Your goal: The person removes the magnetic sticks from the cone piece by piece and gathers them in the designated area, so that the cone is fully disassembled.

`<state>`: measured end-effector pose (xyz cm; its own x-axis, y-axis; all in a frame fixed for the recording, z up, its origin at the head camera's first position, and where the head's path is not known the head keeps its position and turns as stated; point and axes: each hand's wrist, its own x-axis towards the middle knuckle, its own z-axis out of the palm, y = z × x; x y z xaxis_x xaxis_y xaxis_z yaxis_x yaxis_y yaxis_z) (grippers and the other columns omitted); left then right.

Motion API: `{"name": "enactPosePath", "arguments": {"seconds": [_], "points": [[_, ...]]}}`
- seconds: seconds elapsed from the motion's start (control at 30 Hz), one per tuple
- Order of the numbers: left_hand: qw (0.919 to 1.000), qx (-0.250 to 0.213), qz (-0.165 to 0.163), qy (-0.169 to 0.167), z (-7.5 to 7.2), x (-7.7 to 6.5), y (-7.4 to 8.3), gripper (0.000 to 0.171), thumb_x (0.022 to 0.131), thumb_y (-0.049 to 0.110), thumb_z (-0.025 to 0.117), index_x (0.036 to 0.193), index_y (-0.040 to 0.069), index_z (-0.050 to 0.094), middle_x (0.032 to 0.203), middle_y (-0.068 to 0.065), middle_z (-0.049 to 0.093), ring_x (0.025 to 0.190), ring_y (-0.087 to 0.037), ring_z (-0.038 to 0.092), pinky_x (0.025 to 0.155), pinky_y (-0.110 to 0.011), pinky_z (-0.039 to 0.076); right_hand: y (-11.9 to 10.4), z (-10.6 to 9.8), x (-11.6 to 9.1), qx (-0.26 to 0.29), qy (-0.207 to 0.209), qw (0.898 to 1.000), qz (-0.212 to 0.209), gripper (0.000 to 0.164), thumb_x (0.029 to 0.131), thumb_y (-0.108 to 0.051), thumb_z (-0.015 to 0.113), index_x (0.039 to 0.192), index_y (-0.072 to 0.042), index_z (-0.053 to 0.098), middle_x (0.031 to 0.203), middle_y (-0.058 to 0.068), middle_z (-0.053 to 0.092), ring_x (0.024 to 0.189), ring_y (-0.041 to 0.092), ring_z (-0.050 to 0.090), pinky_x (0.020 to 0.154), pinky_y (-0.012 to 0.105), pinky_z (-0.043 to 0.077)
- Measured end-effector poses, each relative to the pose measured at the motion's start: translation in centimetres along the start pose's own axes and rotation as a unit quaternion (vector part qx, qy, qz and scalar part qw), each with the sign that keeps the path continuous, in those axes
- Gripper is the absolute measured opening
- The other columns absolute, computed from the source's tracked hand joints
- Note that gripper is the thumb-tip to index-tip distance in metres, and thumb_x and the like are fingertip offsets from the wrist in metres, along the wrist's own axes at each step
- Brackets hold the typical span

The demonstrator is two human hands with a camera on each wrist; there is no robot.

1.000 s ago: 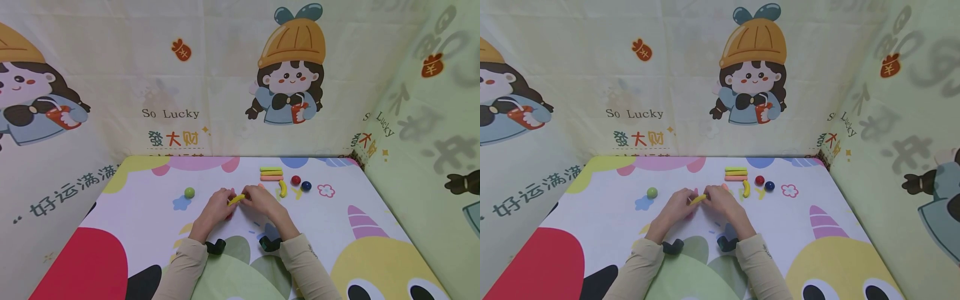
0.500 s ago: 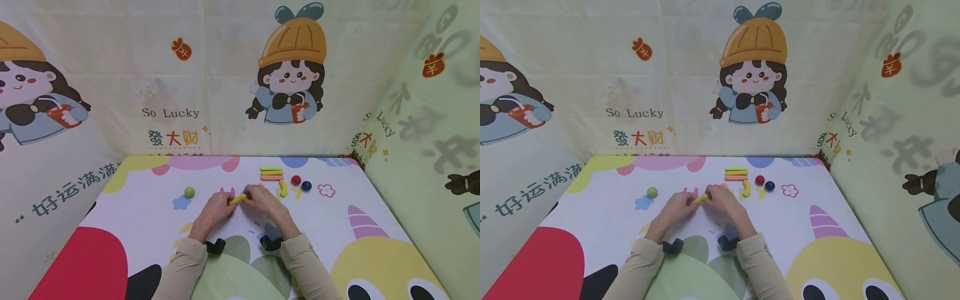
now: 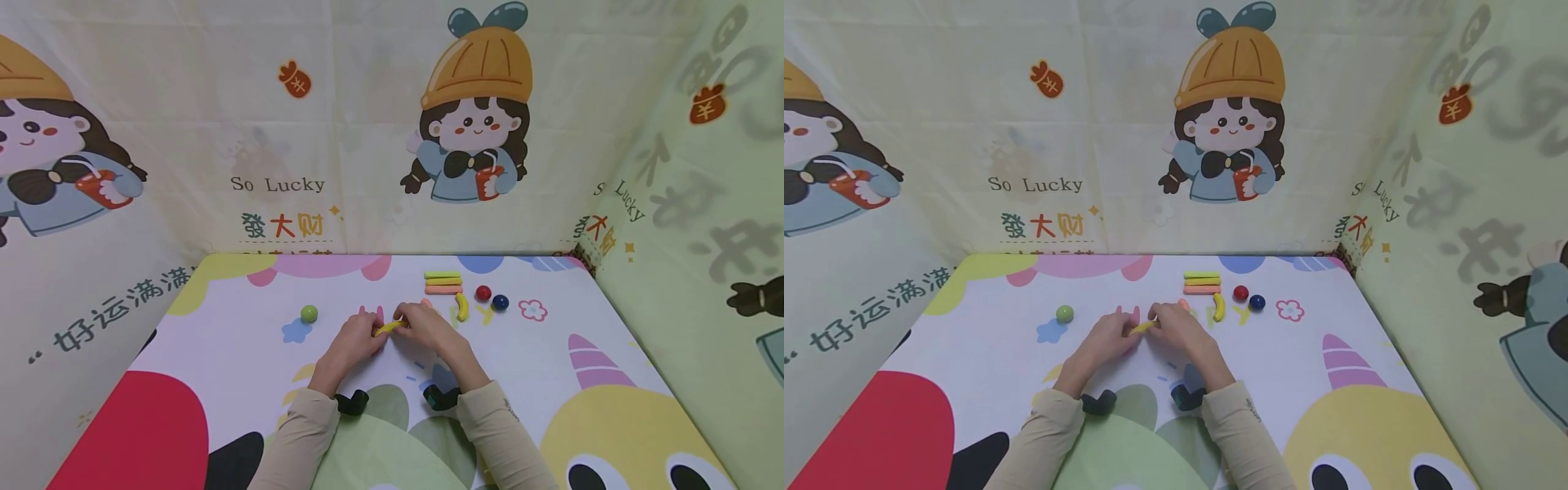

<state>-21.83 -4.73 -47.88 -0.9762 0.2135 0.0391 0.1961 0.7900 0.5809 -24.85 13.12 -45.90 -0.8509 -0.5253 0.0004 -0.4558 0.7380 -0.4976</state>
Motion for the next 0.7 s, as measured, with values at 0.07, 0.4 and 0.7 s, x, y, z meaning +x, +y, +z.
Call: {"name": "enactPosePath", "arguments": {"seconds": [0.07,0.4,0.7], "points": [[1.0000,-0.003,0.002,0.002,0.03,-0.02,0.02,0.014,0.090,0.017,0.073,0.096,0.005,0.068,0.070,-0.001,0.055,0.065,-0.014,0.050,0.063,-0.026,0.042,0.02,0.00,-0.01,0.002,-0.001,1.000,0.001,0.022,0.093,-0.014,0.071,0.112,-0.003,0.067,0.095,0.007,0.068,0.082,0.016,0.058,0.084,0.034,0.055],[1.0000,-0.005,-0.001,0.003,0.13,0.00,0.09,0.013,0.091,0.017,0.073,0.096,0.006,0.069,0.071,-0.001,0.056,0.066,-0.014,0.050,0.065,-0.025,0.043,0.15,0.17,0.04,0.002,-0.008,1.000,0.003,0.021,0.093,-0.015,0.071,0.112,-0.005,0.068,0.099,0.008,0.070,0.086,0.017,0.061,0.088,0.035,0.056],[1.0000,-0.005,-0.004,0.001,0.18,0.03,0.11,0.015,0.091,0.019,0.073,0.098,0.007,0.069,0.072,-0.001,0.056,0.067,-0.015,0.051,0.065,-0.026,0.043,0.06,0.23,-0.06,0.002,-0.010,1.000,0.012,0.020,0.093,-0.016,0.070,0.112,-0.007,0.068,0.103,0.008,0.070,0.089,0.018,0.061,0.091,0.037,0.055]]}}
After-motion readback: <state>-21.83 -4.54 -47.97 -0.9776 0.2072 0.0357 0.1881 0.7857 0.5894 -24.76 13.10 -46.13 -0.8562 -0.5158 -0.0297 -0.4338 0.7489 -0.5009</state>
